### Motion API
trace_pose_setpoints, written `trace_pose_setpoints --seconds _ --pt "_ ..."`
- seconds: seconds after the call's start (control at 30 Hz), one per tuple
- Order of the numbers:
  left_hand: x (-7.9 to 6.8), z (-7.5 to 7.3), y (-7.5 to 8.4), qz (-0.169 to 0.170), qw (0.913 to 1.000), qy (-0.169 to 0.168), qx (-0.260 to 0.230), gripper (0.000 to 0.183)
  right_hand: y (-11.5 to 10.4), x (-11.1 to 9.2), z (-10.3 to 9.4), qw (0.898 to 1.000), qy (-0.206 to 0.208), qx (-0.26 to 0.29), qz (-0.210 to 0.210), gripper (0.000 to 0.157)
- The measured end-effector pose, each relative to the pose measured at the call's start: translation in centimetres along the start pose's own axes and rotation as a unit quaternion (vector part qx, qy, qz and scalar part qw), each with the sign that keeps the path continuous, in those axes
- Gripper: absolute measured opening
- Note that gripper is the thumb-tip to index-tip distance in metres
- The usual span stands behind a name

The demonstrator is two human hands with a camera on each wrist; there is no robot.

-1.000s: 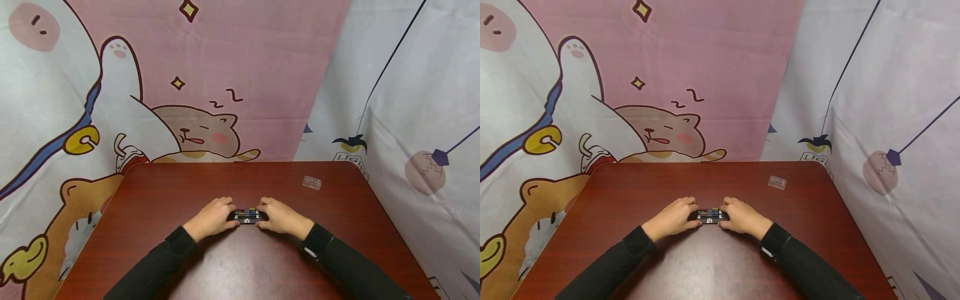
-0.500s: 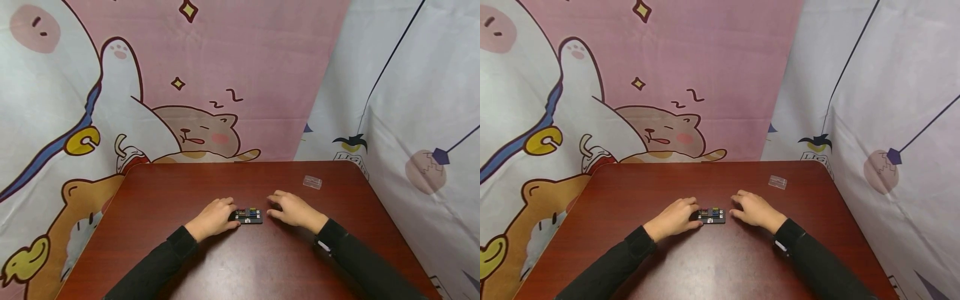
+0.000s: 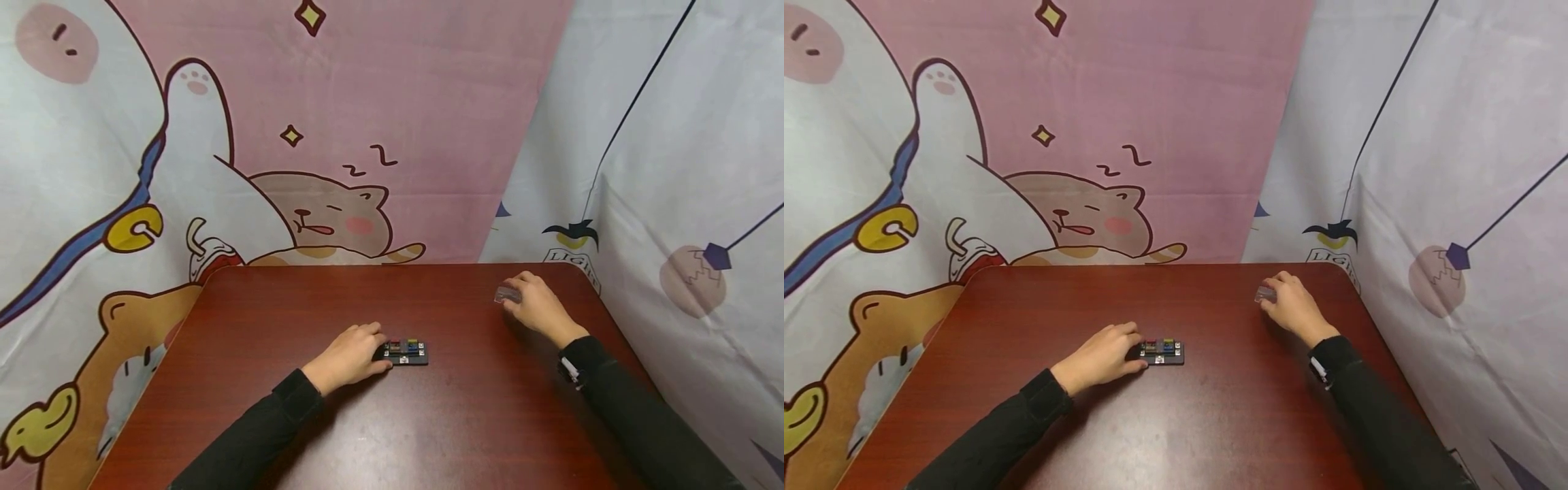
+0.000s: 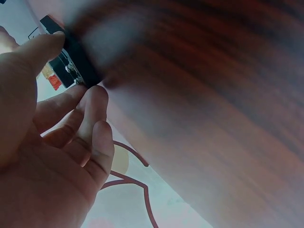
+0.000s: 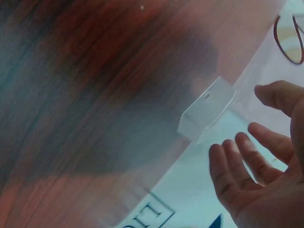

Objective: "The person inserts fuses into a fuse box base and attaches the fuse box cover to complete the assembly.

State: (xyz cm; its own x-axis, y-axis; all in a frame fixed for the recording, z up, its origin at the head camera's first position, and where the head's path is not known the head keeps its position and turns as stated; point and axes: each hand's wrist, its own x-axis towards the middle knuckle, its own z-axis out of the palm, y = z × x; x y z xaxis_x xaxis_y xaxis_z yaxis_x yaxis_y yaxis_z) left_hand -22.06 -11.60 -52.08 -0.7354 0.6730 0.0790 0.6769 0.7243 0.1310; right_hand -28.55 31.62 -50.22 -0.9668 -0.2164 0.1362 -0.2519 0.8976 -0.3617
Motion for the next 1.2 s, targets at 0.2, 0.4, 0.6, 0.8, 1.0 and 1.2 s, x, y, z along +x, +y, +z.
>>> trace_pose_setpoints --seconds 0.2,0.4,0.6,0.8,1.0,1.2 --pt "0.1 0.2 -0.1 0.006 0.9999 0.009 0.000 0.047 2.2 0.4 -0.2 0.999 -0.024 0.003 0.035 0.060" --pt "0.2 0.0 -0.1 0.008 1.0000 0.002 -0.002 0.048 4.1 0.6 0.3 0.999 -0.039 0.006 0.015 0.055" --pt "0.1 -0.1 0.0 0.008 1.0000 0.001 -0.001 0.049 5.0 0.7 0.9 0.999 -0.035 0.008 0.016 0.046" --pt "0.0 0.1 -0.1 0.003 1.0000 -0.004 -0.002 0.050 5.0 0.6 0.9 0.999 -0.037 0.007 0.019 0.046" --pt "0.0 0.1 -0.1 -0.004 0.9999 -0.014 -0.007 0.052 4.4 0.3 0.8 0.999 -0.042 0.008 0.023 0.044" --pt "-0.1 0.1 -0.2 -0.010 0.9997 -0.015 -0.017 0.053 2.0 -0.1 1.2 0.999 -0.043 0.006 -0.012 0.043"
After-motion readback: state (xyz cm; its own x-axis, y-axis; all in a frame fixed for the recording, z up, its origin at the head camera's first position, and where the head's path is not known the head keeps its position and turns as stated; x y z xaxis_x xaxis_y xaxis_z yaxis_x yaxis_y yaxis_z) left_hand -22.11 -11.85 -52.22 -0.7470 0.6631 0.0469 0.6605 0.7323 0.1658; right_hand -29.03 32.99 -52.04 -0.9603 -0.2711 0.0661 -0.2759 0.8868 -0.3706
